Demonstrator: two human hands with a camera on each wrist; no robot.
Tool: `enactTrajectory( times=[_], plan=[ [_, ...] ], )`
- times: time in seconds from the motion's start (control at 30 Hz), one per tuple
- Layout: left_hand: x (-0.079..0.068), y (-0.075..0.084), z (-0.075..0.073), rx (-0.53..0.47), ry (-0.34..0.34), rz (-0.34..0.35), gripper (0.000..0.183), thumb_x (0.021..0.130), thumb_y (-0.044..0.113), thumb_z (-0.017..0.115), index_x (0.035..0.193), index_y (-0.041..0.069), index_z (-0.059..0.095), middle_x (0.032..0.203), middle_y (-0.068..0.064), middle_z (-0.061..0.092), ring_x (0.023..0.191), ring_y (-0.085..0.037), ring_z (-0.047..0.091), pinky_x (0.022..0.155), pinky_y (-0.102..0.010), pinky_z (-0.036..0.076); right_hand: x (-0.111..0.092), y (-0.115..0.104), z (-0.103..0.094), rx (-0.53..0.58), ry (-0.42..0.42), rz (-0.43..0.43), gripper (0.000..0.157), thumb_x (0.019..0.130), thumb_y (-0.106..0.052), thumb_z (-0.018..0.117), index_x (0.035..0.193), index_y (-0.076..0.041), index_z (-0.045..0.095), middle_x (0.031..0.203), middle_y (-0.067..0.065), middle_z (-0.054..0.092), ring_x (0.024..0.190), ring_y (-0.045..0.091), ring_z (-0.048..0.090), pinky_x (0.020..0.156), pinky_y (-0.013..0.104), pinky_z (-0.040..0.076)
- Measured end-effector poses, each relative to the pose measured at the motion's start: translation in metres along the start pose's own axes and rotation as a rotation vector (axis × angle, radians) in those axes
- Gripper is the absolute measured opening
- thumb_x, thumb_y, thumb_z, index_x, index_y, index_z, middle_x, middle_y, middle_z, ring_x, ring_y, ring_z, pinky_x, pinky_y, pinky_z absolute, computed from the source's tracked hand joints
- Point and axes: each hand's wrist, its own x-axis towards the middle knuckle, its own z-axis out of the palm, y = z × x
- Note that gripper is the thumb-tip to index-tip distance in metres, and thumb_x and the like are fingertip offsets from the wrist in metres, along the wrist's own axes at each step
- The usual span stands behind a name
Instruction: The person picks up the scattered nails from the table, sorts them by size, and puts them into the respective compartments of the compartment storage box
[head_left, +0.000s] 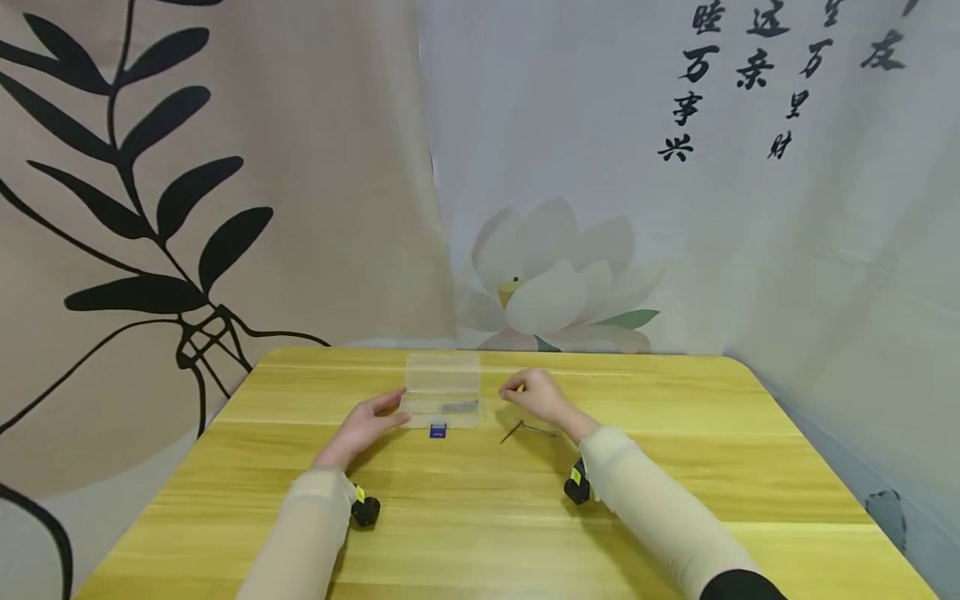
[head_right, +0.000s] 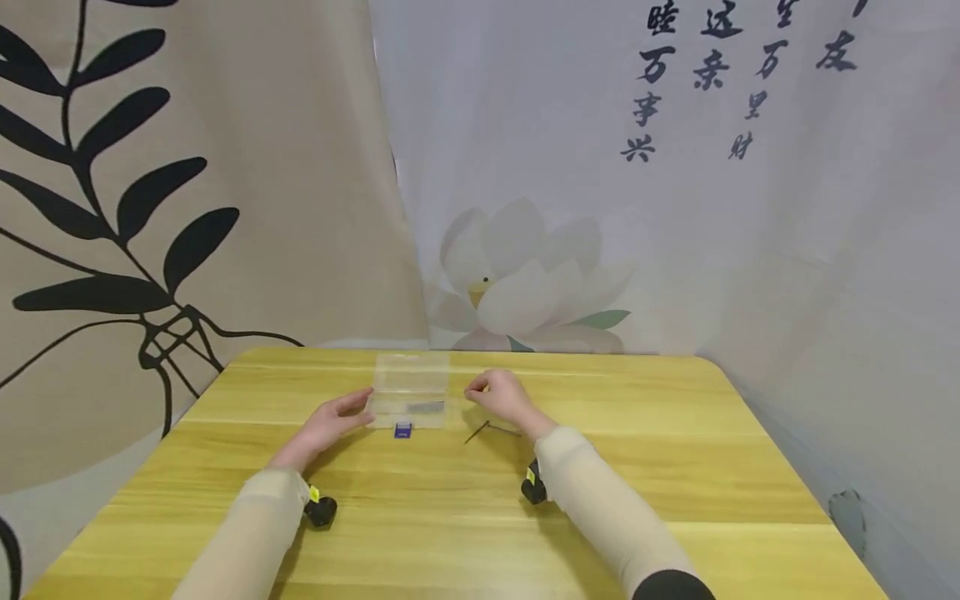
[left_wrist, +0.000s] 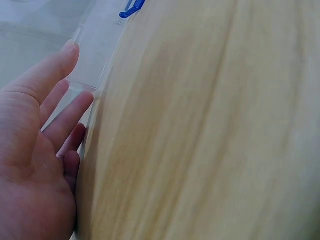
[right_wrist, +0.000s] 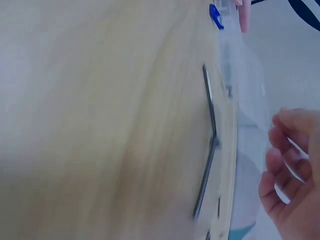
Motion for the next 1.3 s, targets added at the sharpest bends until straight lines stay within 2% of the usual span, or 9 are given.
enactTrajectory(
  times=[0.2, 0.33, 0.47, 0.63, 0.83, 1.03, 1.17, 1.3],
  plan=[
    [0.001, 0.003, -0.001, 0.0, -0.015, 0.003, 0.065, 0.093, 0.029, 0.067, 0.149, 0.015, 0.039, 0.149, -0.016, 0.04, 0.137, -0.037, 0.033, 0.111, -0.058, 0.022, -0.024, 0.016, -0.018, 0.013, -0.022, 0.002, 0.014, 0.091, -0.012, 0.068, 0.099, -0.003, 0.076, 0.095, 0.003, 0.072, 0.072, 0.01, 0.058, 0.062, 0.028, 0.048],
    [0.0, 0.003, -0.002, 0.001, -0.015, -0.001, 0.066, 0.093, 0.029, 0.067, 0.15, 0.014, 0.038, 0.149, -0.017, 0.039, 0.137, -0.038, 0.032, 0.111, -0.059, 0.021, -0.036, 0.025, -0.02, 0.003, -0.044, 0.016, 0.012, 0.089, -0.01, 0.07, 0.097, -0.002, 0.076, 0.097, 0.006, 0.072, 0.069, 0.011, 0.056, 0.06, 0.027, 0.048],
    [0.0, 0.002, -0.005, 0.006, -0.014, 0.005, 0.067, 0.093, 0.03, 0.067, 0.15, 0.015, 0.037, 0.149, -0.018, 0.039, 0.137, -0.038, 0.032, 0.111, -0.059, 0.02, -0.042, 0.029, -0.02, 0.02, -0.08, 0.059, 0.009, 0.086, -0.009, 0.073, 0.093, -0.005, 0.076, 0.095, 0.004, 0.07, 0.074, 0.012, 0.057, 0.064, 0.027, 0.05],
    [-0.001, 0.002, -0.004, 0.002, -0.018, -0.001, 0.067, 0.093, 0.03, 0.067, 0.15, 0.014, 0.038, 0.149, -0.018, 0.039, 0.138, -0.039, 0.031, 0.111, -0.059, 0.019, -0.047, 0.033, -0.019, 0.009, -0.158, 0.082, 0.004, 0.082, -0.01, 0.078, 0.085, -0.01, 0.075, 0.084, -0.004, 0.066, 0.075, 0.011, 0.059, 0.067, 0.027, 0.051],
    [-0.002, 0.004, -0.002, -0.005, -0.026, -0.003, 0.067, 0.093, 0.03, 0.067, 0.15, 0.012, 0.037, 0.149, -0.019, 0.039, 0.138, -0.039, 0.031, 0.111, -0.058, 0.021, -0.049, 0.031, -0.018, -0.014, -0.19, 0.086, 0.008, 0.082, -0.01, 0.077, 0.076, -0.012, 0.072, 0.073, -0.007, 0.065, 0.069, 0.01, 0.057, 0.066, 0.028, 0.05],
    [-0.002, 0.004, -0.002, -0.016, -0.031, -0.003, 0.066, 0.093, 0.028, 0.067, 0.15, 0.013, 0.038, 0.149, -0.018, 0.039, 0.138, -0.038, 0.031, 0.111, -0.057, 0.022, -0.05, 0.028, -0.017, -0.021, -0.196, 0.115, 0.01, 0.082, -0.008, 0.074, 0.074, -0.012, 0.072, 0.071, -0.007, 0.065, 0.066, 0.01, 0.054, 0.065, 0.028, 0.049],
    [-0.002, 0.003, -0.003, -0.021, -0.026, -0.008, 0.066, 0.093, 0.028, 0.067, 0.15, 0.014, 0.038, 0.15, -0.018, 0.039, 0.138, -0.037, 0.032, 0.111, -0.056, 0.022, -0.049, 0.028, -0.017, -0.03, -0.194, 0.098, 0.01, 0.081, -0.005, 0.072, 0.075, -0.013, 0.071, 0.071, -0.007, 0.064, 0.064, 0.009, 0.052, 0.063, 0.026, 0.047],
    [-0.002, 0.004, -0.004, -0.017, -0.029, -0.015, 0.066, 0.093, 0.029, 0.066, 0.151, 0.014, 0.037, 0.15, -0.017, 0.038, 0.139, -0.037, 0.031, 0.112, -0.057, 0.02, -0.047, 0.029, -0.02, 0.042, -0.164, 0.094, 0.007, 0.081, -0.004, 0.069, 0.078, -0.01, 0.07, 0.072, -0.005, 0.064, 0.062, 0.009, 0.052, 0.059, 0.024, 0.046]
  ],
)
